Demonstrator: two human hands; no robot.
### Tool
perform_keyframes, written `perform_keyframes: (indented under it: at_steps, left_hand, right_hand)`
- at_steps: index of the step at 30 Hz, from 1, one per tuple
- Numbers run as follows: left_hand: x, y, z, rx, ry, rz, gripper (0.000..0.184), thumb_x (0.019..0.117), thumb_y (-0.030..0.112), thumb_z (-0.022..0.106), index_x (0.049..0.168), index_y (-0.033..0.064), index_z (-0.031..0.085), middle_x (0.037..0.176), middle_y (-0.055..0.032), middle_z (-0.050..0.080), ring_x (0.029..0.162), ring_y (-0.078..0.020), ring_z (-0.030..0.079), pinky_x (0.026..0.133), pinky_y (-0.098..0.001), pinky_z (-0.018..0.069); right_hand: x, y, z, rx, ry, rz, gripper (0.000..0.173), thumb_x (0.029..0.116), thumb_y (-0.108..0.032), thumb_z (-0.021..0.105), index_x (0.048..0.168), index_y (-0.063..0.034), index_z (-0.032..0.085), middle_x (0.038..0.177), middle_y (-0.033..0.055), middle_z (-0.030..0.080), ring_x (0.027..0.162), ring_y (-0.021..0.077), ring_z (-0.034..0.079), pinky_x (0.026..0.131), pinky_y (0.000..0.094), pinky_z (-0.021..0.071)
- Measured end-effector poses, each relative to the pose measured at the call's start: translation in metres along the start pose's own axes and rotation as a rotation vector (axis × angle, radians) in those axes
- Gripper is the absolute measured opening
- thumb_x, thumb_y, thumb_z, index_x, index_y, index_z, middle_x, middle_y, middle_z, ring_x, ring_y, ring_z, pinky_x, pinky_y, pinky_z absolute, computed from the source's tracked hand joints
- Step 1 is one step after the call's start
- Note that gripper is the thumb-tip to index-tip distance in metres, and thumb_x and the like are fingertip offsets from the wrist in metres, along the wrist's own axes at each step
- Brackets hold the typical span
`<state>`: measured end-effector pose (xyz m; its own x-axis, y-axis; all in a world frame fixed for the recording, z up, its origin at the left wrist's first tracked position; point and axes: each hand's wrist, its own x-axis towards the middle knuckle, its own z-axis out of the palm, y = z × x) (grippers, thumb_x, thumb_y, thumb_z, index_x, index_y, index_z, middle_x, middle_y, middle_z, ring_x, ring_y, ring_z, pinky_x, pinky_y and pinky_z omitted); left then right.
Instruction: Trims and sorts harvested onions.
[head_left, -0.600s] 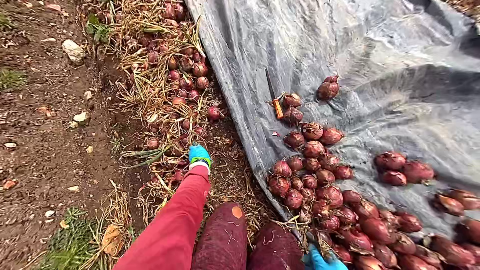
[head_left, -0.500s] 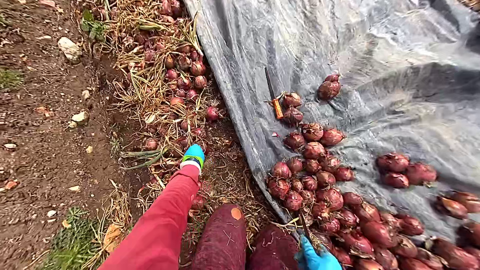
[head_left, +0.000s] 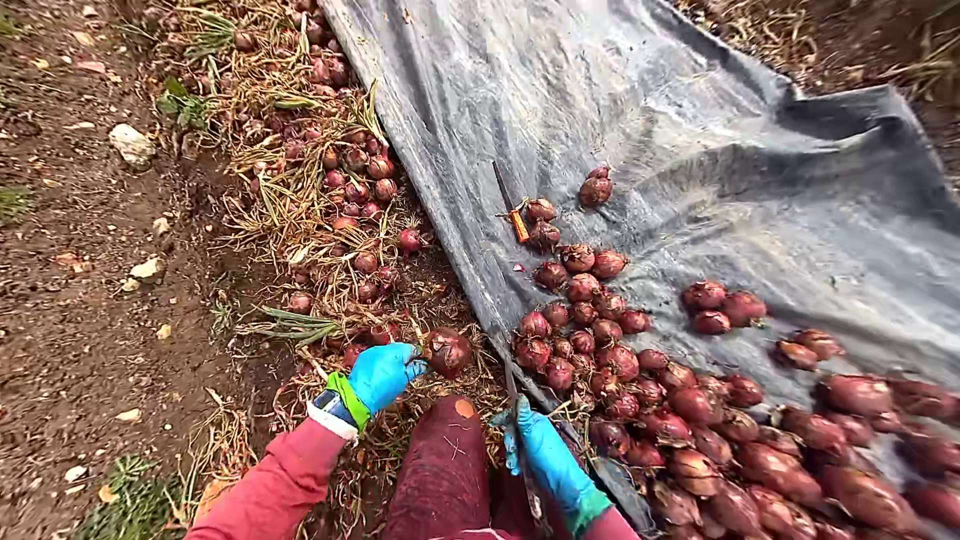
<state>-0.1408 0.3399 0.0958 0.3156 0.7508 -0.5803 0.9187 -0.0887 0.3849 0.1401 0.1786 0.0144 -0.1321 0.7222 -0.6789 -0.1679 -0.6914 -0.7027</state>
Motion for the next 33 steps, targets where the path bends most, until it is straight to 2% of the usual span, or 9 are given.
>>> perform_keyframes:
  at_steps: [3, 7, 13, 18, 21, 24, 27, 29, 33]
  left_hand:
    - [-0.05, 0.027, 0.007, 0.027, 0.066, 0.223, 0.03, 0.1004, 0.045, 0.065, 0.107, 0.0188, 0.078, 0.102, -0.0028, 0.076, 0.097, -0.0216, 0.072, 0.088, -0.0535, 0.0575]
    - [-0.103, 0.025, 0.0, 0.144, 0.064, 0.366, 0.027, 0.1013, 0.042, 0.064, 0.105, 0.0189, 0.078, 0.106, -0.0035, 0.077, 0.101, -0.0224, 0.073, 0.088, -0.0551, 0.0573]
    - [-0.133, 0.021, 0.001, -0.172, 0.333, 0.247, 0.03, 0.0953, 0.046, 0.072, 0.097, 0.0164, 0.078, 0.091, -0.0022, 0.076, 0.089, -0.0184, 0.072, 0.085, -0.0527, 0.0575]
    - [-0.145, 0.085, 0.009, 0.23, -0.107, 0.312, 0.043, 0.104, 0.054, 0.054, 0.097, 0.0151, 0.072, 0.089, -0.0071, 0.072, 0.089, -0.0281, 0.071, 0.078, -0.0588, 0.0561]
    - [-0.111, 0.018, -0.036, 0.117, 0.121, -0.03, 0.05, 0.105, 0.059, 0.048, 0.113, 0.018, 0.074, 0.104, -0.0117, 0.075, 0.102, -0.0338, 0.071, 0.088, -0.0646, 0.054]
    - [-0.107, -0.133, -0.065, 0.164, 0.313, -0.466, 0.041, 0.1053, 0.047, 0.052, 0.118, 0.0137, 0.073, 0.112, -0.0202, 0.073, 0.11, -0.0433, 0.069, 0.09, -0.0722, 0.0511]
    - [-0.117, -0.18, -0.026, 0.335, 0.172, -0.71, 0.03, 0.0909, 0.032, 0.072, 0.108, 0.008, 0.074, 0.116, -0.0247, 0.07, 0.112, -0.0474, 0.065, 0.088, -0.0716, 0.0511]
    - [-0.078, -0.143, 0.024, 0.151, 0.124, -0.592, 0.032, 0.0948, 0.031, 0.068, 0.124, 0.0183, 0.074, 0.125, -0.0155, 0.07, 0.118, -0.0377, 0.066, 0.098, -0.0638, 0.0526]
    - [0.024, -0.094, 0.146, -0.138, 0.074, -0.448, 0.033, 0.0923, 0.018, 0.065, 0.123, 0.0259, 0.075, 0.127, -0.0062, 0.072, 0.123, -0.0275, 0.066, 0.105, -0.0561, 0.0524]
  right_hand:
    - [-0.024, -0.025, 0.038, -0.022, -0.121, -0.267, 0.084, 0.0863, -0.086, 0.045, 0.096, -0.0052, 0.068, 0.061, 0.0047, 0.059, 0.048, 0.0181, 0.06, 0.048, 0.0353, 0.056]
    - [-0.068, -0.042, 0.069, -0.331, 0.008, -0.331, 0.09, 0.0961, -0.08, 0.013, 0.081, -0.0074, 0.064, 0.058, 0.0077, 0.056, 0.047, 0.0212, 0.056, 0.048, 0.0397, 0.0527]
    - [-0.093, -0.023, 0.064, -0.226, -0.04, -0.338, 0.088, 0.0977, -0.078, 0.013, 0.094, -0.0074, 0.066, 0.055, 0.0067, 0.052, 0.043, 0.0191, 0.052, 0.042, 0.037, 0.0504]
    - [-0.084, -0.041, 0.065, -0.573, -0.221, -0.332, 0.09, 0.0865, -0.091, 0.023, 0.089, -0.0128, 0.067, 0.06, 0.003, 0.058, 0.047, 0.0162, 0.057, 0.046, 0.0344, 0.052]
    - [-0.07, -0.054, 0.054, -0.43, -0.025, -0.384, 0.095, 0.0919, -0.085, 0.012, 0.09, -0.0095, 0.07, 0.056, 0.0048, 0.056, 0.045, 0.0175, 0.054, 0.044, 0.0358, 0.0506]
    - [-0.04, -0.056, 0.027, -0.245, 0.173, -0.29, 0.092, 0.0977, -0.076, 0.004, 0.099, -0.0086, 0.066, 0.056, 0.0054, 0.052, 0.043, 0.0189, 0.053, 0.043, 0.0383, 0.0515]
    - [-0.014, -0.032, 0.006, -0.191, 0.168, -0.168, 0.092, 0.0987, -0.074, 0.002, 0.101, -0.0083, 0.067, 0.057, 0.0065, 0.053, 0.043, 0.0206, 0.052, 0.043, 0.0403, 0.0516]
    - [0.003, -0.015, 0.007, -0.179, 0.121, -0.072, 0.089, 0.1006, -0.072, 0.006, 0.103, -0.0067, 0.067, 0.058, 0.0074, 0.055, 0.044, 0.0209, 0.054, 0.043, 0.0399, 0.0524]
    - [0.009, -0.003, 0.016, -0.193, 0.064, 0.04, 0.084, 0.103, -0.069, 0.014, 0.108, -0.0075, 0.071, 0.059, 0.0102, 0.058, 0.045, 0.0226, 0.056, 0.044, 0.039, 0.0525]
